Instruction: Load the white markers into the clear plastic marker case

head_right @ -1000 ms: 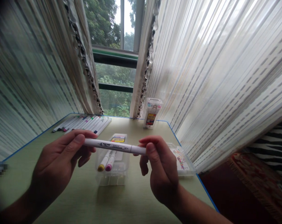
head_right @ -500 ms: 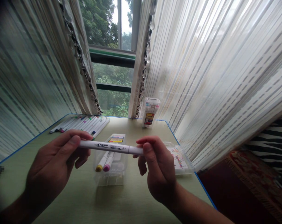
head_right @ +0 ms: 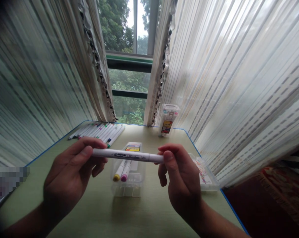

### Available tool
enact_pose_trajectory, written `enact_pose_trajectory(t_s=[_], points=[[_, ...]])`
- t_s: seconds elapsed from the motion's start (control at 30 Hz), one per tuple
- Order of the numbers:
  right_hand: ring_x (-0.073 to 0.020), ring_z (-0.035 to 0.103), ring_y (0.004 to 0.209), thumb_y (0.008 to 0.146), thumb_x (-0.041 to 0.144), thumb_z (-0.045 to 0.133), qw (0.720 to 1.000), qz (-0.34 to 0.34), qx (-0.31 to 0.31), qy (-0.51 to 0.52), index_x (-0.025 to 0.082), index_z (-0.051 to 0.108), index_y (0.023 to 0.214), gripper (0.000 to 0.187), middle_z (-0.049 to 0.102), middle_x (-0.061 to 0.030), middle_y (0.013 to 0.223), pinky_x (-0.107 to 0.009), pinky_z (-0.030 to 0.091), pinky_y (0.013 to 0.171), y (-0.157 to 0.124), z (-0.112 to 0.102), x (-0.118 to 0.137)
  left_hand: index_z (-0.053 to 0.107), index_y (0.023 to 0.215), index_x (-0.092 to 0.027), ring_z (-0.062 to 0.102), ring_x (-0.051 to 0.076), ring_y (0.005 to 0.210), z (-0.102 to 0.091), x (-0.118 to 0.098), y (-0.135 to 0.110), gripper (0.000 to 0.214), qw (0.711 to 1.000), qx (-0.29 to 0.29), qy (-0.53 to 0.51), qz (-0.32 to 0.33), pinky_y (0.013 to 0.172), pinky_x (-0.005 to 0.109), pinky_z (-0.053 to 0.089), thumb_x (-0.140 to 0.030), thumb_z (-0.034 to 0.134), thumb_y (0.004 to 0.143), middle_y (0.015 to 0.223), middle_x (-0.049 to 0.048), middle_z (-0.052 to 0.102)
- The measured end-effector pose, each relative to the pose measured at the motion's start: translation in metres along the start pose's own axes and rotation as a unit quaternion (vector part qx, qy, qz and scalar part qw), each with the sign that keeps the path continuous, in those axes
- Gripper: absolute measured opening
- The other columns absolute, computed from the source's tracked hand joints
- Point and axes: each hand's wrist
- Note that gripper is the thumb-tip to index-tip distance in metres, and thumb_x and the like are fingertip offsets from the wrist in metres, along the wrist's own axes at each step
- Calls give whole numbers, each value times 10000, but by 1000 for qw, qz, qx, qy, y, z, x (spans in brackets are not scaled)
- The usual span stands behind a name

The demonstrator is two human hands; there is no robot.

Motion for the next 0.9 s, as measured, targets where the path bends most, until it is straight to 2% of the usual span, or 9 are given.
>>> enact_pose_trajectory(t_s=[0.43, 0.9], points=[[-55, 478, 383, 987, 438, 730, 996, 65, -33, 44, 182, 741, 896, 272, 572, 45, 596, -129, 382, 325, 7, 0, 0, 779, 921, -185, 623, 132, 655, 3, -2, -1, 241, 1000, -7, -27, -14, 522, 197, 426, -259, 573, 1021, 740, 25, 680], [-63, 496, 404, 985, 439, 731, 997, 58, -28, 34, 186, 749, 876, 276, 585, 34, 604, -132, 391, 336, 8, 1, 0, 756, 926, -180, 585, 128, 595, 2, -2, 0, 204, 1000, -17, -9, -20, 504, 205, 402, -273, 591, 1001, 694, 21, 689]])
Point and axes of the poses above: each hand's wrist, its own y-axis towards the middle knuckle, its own z-axis out of the palm, x = y × z
